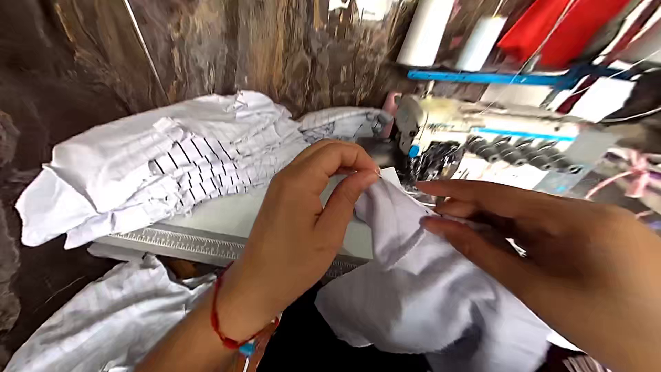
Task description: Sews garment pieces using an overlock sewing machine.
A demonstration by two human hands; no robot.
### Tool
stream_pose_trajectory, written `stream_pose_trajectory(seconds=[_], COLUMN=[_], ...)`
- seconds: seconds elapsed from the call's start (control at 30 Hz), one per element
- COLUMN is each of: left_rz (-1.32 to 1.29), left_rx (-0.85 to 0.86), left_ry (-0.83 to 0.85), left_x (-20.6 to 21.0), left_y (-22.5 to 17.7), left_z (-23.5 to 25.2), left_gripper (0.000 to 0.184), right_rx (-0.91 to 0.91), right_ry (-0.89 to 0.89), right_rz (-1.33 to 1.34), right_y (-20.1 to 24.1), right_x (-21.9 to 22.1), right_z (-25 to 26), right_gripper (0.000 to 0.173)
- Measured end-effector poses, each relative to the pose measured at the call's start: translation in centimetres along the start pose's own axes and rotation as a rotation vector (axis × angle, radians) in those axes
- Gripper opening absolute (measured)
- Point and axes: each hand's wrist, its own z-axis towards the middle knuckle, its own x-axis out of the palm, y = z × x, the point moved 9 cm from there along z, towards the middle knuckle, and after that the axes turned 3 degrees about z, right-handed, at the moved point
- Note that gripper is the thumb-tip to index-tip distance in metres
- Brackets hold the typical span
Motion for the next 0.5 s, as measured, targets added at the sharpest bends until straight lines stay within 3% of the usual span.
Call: stream_pose_trajectory(seconds=[0.1,0.17,0.33,0.5], left_rz=[-0.013,-0.036,-0.033,0.44], left_rx=[0.032,0.054,0.136,0.337], left_ry=[-0.102,-0.125,-0.154,-0.22], left_x=[0.0,0.2,0.5,1.2], left_y=[-0.1,0.1,0.8,0.2], left_z=[0.1,-0.4,-1.3,-2.6], left_gripper=[0.017,0.018,0.014,0.015], right_rx=[-0.042,-0.029,0.032,0.073], right_ry=[0.034,0.0,0.043,0.06], right_rz=[0.144,0.122,0.397,0.512], right_y=[0.8,-0.3,-2.0,-2.6], right_x=[0.4,1.4,3.7,7.1], right_z=[0.4,0.6,0.3,-0.5], right_gripper=[0.022,0.018,0.018,0.02])
